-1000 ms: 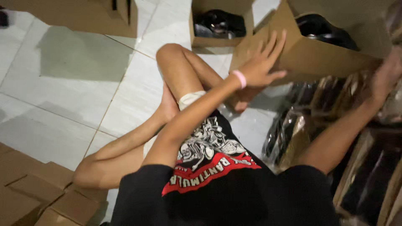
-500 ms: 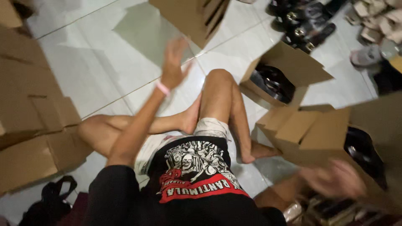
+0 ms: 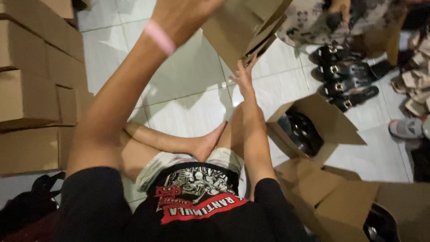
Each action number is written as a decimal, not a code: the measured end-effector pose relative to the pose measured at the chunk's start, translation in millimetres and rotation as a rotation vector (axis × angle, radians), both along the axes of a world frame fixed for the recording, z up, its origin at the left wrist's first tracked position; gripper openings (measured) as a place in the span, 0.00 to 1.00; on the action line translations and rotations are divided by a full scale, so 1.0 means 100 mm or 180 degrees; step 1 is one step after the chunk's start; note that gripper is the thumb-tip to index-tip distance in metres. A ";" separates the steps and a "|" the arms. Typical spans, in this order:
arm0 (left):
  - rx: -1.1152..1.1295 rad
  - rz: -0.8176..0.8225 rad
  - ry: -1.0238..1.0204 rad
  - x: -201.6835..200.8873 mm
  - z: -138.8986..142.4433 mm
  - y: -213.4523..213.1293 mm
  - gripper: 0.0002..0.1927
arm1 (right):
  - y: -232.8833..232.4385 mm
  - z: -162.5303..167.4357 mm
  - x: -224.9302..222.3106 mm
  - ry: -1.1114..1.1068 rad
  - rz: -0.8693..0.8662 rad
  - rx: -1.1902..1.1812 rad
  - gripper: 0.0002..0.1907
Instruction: The person sits on the floor and repeatedly places black sandals into small cardboard boxes, closes the flaps, and sets the boxes aside. The person handles multiple pairs of sandals and boxes in a repetitive packing sequence.
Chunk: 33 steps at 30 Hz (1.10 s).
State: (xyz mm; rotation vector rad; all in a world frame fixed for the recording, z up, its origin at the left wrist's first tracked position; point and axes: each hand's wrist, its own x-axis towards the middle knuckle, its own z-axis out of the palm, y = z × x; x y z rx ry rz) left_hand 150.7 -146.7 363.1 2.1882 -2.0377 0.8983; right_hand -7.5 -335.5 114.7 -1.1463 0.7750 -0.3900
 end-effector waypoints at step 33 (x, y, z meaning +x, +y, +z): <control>-0.0342 0.2041 0.2210 0.42 -2.89 2.21 0.15 | 0.72 -0.22 -0.23 0.0166 0.1951 -0.5035 0.18</control>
